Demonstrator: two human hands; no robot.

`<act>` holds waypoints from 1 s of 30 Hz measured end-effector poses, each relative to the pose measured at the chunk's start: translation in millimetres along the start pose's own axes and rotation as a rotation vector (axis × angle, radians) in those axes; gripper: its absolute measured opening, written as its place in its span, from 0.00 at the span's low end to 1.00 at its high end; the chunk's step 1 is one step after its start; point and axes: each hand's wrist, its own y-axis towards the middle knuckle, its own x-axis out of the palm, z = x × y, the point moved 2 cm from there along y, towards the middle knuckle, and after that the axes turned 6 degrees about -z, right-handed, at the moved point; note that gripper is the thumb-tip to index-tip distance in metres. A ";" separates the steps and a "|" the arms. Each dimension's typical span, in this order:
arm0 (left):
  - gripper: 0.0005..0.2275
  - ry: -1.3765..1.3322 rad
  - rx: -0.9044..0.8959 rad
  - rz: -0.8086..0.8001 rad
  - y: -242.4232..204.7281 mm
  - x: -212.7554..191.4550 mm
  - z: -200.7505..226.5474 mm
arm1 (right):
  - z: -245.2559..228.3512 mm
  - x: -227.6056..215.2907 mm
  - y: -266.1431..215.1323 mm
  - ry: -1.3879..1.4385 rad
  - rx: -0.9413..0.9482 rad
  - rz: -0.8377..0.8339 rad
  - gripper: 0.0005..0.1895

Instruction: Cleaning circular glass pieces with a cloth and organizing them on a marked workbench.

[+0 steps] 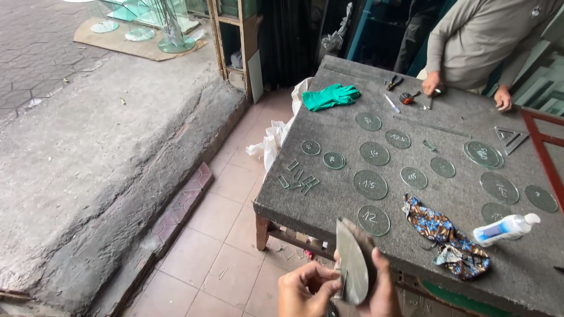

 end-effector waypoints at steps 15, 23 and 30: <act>0.07 -0.655 -0.172 0.238 22.4 -0.5 -23.1 | 54.2 -31.3 -28.0 -0.865 -0.820 0.230 0.40; 0.07 -0.757 -0.079 0.236 24.0 12.2 -33.7 | 35.2 -12.6 -28.6 -1.181 -1.156 0.102 0.30; 0.09 -0.597 -0.030 0.258 19.5 4.5 -4.2 | 31.0 -17.5 -24.6 -1.233 -1.007 0.200 0.24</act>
